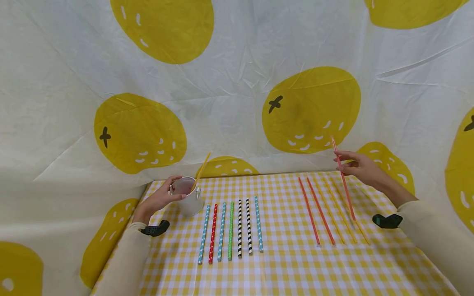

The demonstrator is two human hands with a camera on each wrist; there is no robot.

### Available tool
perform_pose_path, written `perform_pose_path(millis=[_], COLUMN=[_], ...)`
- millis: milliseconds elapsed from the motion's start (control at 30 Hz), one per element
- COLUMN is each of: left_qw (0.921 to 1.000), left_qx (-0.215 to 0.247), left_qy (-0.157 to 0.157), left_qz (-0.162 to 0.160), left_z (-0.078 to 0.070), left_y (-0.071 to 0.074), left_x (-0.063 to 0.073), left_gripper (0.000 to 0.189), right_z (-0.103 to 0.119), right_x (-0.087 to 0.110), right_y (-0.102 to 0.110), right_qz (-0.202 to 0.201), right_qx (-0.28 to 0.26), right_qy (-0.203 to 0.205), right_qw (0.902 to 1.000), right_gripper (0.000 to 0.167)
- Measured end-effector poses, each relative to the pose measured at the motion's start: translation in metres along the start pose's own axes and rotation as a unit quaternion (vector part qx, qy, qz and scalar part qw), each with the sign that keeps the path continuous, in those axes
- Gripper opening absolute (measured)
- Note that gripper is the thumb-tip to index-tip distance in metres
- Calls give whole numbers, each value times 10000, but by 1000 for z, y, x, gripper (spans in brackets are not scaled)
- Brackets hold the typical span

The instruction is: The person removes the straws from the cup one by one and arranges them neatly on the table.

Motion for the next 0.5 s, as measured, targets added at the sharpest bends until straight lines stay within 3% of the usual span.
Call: perform_pose_path(millis=[500], left_qw=[9999], left_qx=[-104], left_qy=[4], left_qz=[-61], left_z=[2], left_y=[0], left_x=[-1], left_gripper=[80], right_z=[-33], right_x=[18], right_y=[15], right_qz=[352], right_qx=[573], right_qy=[-593], right_qw=[9960], right_gripper=[49])
Point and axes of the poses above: each hand's wrist, its own x-axis away from the middle knuckle, its own y-axis out of the back of the hand, z = x × y, the point moved 1 cm from there along -x, towards the middle knuckle
